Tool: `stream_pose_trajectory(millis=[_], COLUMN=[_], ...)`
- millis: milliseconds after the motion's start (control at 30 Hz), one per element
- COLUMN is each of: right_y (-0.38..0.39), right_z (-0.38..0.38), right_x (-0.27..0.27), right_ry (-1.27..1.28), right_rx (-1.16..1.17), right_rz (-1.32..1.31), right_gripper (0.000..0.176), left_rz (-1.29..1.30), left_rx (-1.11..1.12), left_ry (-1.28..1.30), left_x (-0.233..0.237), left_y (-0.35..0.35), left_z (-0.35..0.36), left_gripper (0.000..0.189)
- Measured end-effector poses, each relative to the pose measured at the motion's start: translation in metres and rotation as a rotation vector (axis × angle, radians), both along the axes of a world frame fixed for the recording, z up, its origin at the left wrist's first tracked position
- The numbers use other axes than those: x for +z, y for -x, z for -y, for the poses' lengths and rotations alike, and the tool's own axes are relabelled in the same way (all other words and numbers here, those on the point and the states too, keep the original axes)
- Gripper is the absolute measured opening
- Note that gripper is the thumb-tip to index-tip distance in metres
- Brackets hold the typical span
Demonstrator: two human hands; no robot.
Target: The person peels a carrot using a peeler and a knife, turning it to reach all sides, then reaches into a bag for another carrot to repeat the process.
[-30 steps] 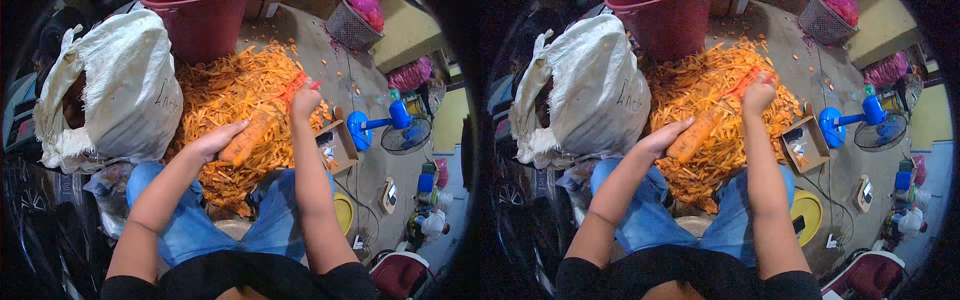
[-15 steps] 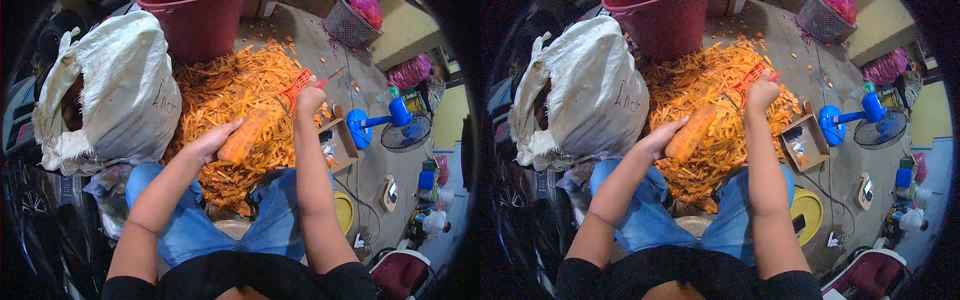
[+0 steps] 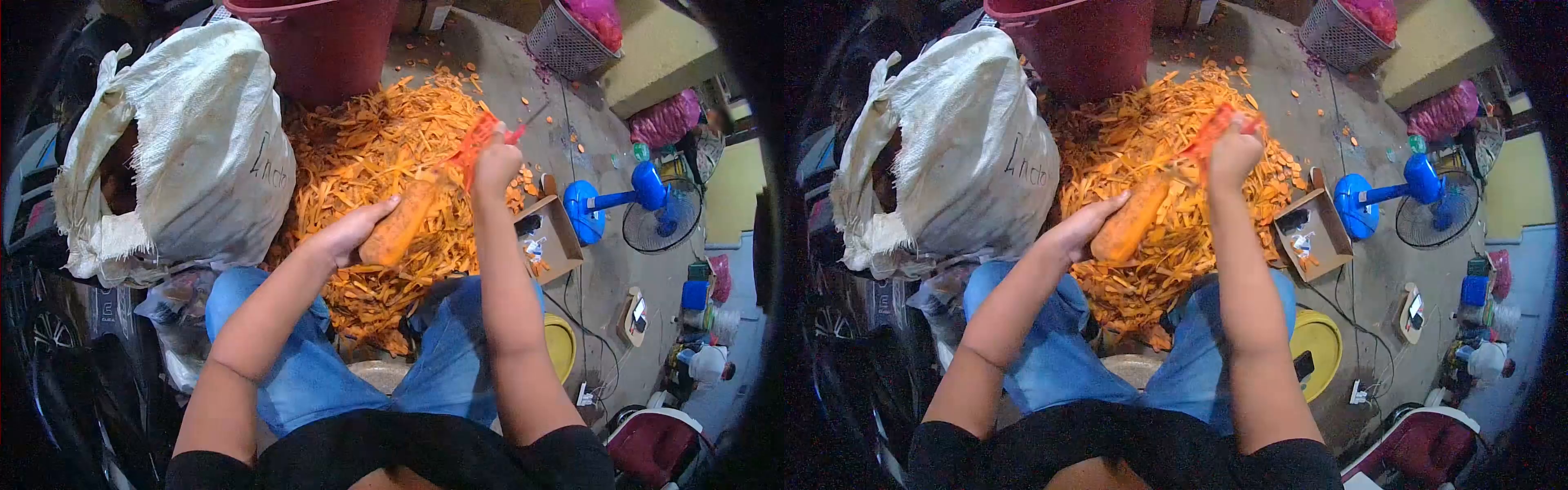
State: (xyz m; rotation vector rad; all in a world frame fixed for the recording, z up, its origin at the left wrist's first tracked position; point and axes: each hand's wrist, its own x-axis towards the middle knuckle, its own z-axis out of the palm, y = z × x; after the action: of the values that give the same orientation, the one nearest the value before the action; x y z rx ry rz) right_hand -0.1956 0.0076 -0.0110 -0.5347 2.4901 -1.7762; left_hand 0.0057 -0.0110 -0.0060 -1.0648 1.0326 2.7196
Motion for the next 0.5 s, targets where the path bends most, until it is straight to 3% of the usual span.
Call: stream_pose_trajectory(millis=[33,67,133,233,300,333,400,433,500], right_y=[-0.011,-0.043,-0.083,-0.091,-0.058,-0.029,0.005,0.003,-0.008], right_z=[0.000,-0.001,-0.008,-0.007,0.007,0.014,0.002,-0.001,-0.001], right_x=[0.000,0.013,0.017,0.011,-0.004,-0.018,-0.008,-0.003,0.011], right_ry=[-0.041,0.317,0.182,0.054,0.067,0.126,0.105,0.102,0.257], right_rx=[0.063,0.252,0.418,0.450,0.243,0.116,0.008,0.005,0.050], right_rz=[-0.040,0.020,-0.060,-0.165,-0.141,-0.195,-0.033,-0.033,0.252], right_gripper=[0.026,0.025,0.024,0.022,0.024,0.025,0.025,0.025,0.023], left_rz=[-0.008,-0.177,-0.126,-0.078,-0.085,-0.052,-0.058,-0.062,-0.087], left_rx=[0.034,0.001,0.119,0.277,0.037,0.065,0.055,0.051,0.124], left_ry=[-0.074,-0.174,-0.126,-0.005,0.077,0.035,-0.002,-0.037,-0.092], left_x=[-0.005,-0.009,-0.011,-0.012,-0.005,-0.005,0.000,0.002,-0.011], left_y=[0.000,-0.002,0.005,0.007,0.000,0.002,0.003,0.003,0.006], left_z=[0.003,0.008,0.009,0.008,0.009,0.002,-0.004,-0.005,0.001], left_gripper=[0.039,0.039,0.039,0.038,0.039,0.041,0.041,0.042,0.041])
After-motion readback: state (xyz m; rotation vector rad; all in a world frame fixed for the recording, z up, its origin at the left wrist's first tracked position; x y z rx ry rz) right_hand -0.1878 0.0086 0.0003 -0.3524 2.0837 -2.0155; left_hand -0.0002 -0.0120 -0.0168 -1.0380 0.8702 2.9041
